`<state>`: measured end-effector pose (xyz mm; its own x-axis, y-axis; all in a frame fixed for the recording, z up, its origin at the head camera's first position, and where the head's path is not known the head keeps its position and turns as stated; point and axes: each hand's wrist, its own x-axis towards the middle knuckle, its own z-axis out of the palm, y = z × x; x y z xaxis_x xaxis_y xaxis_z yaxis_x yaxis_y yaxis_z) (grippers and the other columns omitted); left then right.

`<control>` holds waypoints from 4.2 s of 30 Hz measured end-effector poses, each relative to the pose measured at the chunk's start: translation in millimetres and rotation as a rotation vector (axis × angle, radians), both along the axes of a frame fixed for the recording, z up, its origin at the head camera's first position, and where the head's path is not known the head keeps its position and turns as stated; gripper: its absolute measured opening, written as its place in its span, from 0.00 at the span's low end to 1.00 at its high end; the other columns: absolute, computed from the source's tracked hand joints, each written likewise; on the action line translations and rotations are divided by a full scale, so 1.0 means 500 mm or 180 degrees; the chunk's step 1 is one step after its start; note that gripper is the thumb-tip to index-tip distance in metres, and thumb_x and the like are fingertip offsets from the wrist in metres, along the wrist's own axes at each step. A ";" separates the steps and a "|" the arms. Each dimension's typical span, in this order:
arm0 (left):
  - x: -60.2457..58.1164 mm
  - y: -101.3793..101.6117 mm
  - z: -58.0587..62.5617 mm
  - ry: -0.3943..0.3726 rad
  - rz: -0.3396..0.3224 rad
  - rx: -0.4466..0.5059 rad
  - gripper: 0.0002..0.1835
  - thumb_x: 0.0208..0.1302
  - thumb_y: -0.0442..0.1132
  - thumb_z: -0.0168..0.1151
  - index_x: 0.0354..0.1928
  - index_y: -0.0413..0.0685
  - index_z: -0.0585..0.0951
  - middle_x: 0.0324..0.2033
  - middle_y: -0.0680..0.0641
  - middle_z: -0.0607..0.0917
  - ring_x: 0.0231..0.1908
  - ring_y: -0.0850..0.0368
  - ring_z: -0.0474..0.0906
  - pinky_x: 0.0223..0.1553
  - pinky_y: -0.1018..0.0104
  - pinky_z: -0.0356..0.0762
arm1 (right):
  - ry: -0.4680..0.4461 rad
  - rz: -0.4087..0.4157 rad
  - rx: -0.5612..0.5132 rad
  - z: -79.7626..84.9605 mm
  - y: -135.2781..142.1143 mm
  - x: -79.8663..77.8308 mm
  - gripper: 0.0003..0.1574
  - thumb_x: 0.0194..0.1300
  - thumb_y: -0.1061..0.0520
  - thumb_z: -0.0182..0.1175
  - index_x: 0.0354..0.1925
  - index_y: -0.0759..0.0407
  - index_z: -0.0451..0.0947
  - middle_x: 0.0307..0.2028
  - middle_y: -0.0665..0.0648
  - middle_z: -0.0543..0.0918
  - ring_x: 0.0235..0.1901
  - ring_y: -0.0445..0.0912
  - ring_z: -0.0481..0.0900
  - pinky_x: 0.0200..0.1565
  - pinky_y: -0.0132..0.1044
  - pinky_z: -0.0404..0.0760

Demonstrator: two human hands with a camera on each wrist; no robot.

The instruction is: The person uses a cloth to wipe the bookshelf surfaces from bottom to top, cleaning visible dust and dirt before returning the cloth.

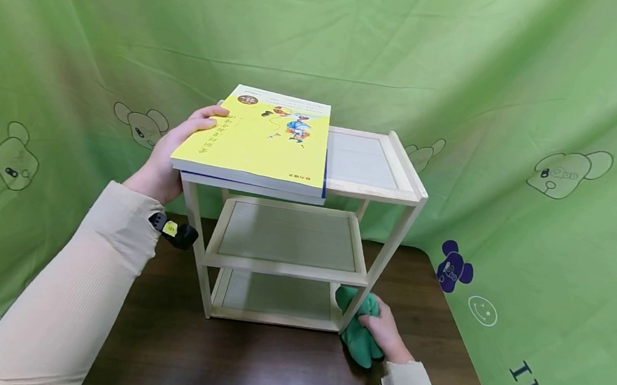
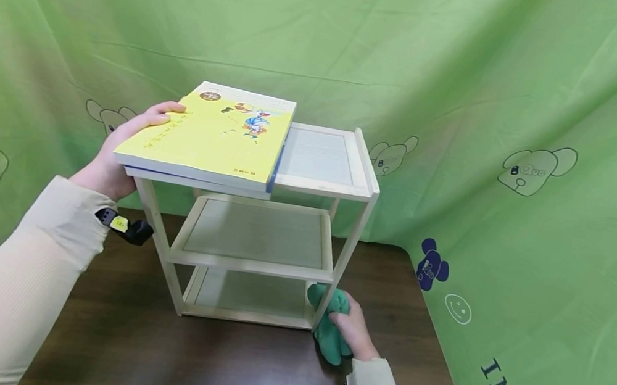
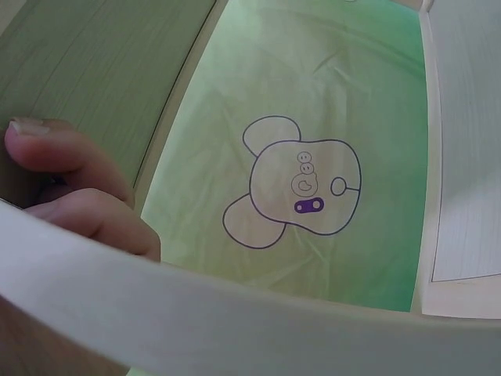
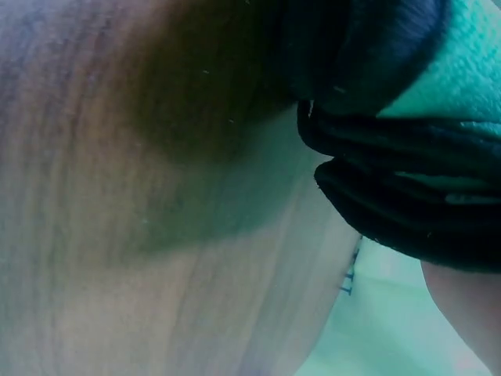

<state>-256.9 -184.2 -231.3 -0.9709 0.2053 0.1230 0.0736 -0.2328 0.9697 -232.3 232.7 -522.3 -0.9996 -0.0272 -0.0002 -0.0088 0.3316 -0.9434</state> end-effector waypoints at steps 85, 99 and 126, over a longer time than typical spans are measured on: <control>0.000 0.001 0.000 0.0015 0.0009 0.0122 0.15 0.75 0.48 0.46 0.59 0.66 0.74 0.76 0.57 0.53 0.40 0.67 0.78 0.39 0.76 0.73 | 0.0058 0.0759 -0.1770 0.198 0.001 0.107 0.59 0.63 0.74 0.53 0.79 0.54 0.30 0.74 0.59 0.42 0.54 0.38 0.78 0.47 0.33 0.82; 0.001 0.000 -0.002 -0.0035 -0.0036 0.0148 0.15 0.75 0.48 0.46 0.59 0.65 0.72 0.76 0.53 0.54 0.37 0.67 0.79 0.36 0.76 0.74 | 0.0351 -0.0875 0.0238 0.151 -0.087 0.077 0.59 0.53 0.50 0.76 0.73 0.51 0.53 0.63 0.63 0.71 0.59 0.55 0.70 0.56 0.50 0.71; 0.003 0.002 0.001 -0.0084 0.0016 0.0134 0.13 0.76 0.48 0.44 0.57 0.67 0.73 0.75 0.54 0.55 0.37 0.67 0.78 0.37 0.78 0.73 | 0.1160 -0.1874 0.0133 0.078 -0.145 0.053 0.54 0.51 0.53 0.76 0.70 0.54 0.60 0.51 0.66 0.81 0.45 0.52 0.77 0.44 0.42 0.72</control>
